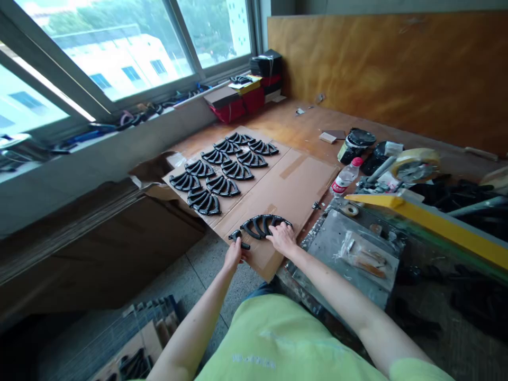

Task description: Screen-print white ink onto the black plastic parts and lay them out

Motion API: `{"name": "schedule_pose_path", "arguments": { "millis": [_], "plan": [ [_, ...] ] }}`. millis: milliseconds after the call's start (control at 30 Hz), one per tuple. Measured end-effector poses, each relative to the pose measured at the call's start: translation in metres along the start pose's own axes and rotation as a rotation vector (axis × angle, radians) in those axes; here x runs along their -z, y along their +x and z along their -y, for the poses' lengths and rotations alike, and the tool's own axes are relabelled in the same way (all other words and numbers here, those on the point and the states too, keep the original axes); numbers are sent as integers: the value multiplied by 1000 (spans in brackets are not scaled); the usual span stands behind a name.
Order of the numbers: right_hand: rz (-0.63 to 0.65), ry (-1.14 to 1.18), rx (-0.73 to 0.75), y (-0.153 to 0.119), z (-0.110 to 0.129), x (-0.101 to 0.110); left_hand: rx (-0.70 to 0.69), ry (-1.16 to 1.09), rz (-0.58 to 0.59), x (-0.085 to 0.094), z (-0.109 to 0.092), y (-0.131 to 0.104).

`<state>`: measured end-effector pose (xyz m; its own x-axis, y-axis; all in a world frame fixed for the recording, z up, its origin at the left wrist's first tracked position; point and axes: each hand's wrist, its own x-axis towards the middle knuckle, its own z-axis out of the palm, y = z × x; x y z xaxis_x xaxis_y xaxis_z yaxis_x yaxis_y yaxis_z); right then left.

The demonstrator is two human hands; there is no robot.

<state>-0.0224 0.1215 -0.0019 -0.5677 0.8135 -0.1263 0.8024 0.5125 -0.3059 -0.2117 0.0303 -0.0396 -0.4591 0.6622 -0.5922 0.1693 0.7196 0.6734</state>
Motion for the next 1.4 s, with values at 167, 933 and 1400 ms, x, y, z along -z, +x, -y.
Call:
{"name": "schedule_pose_path", "arguments": {
  "millis": [167,933,1400],
  "plan": [
    [70,-36,-18,18,15,-12,-38,174,36,4,-18,36],
    [23,130,-56,28,9,-10,-538,832,-305,-55,-81,29],
    [-367,185,-430,201,-139,30,-1095,877,62,-136,-313,212]
  ]
}}
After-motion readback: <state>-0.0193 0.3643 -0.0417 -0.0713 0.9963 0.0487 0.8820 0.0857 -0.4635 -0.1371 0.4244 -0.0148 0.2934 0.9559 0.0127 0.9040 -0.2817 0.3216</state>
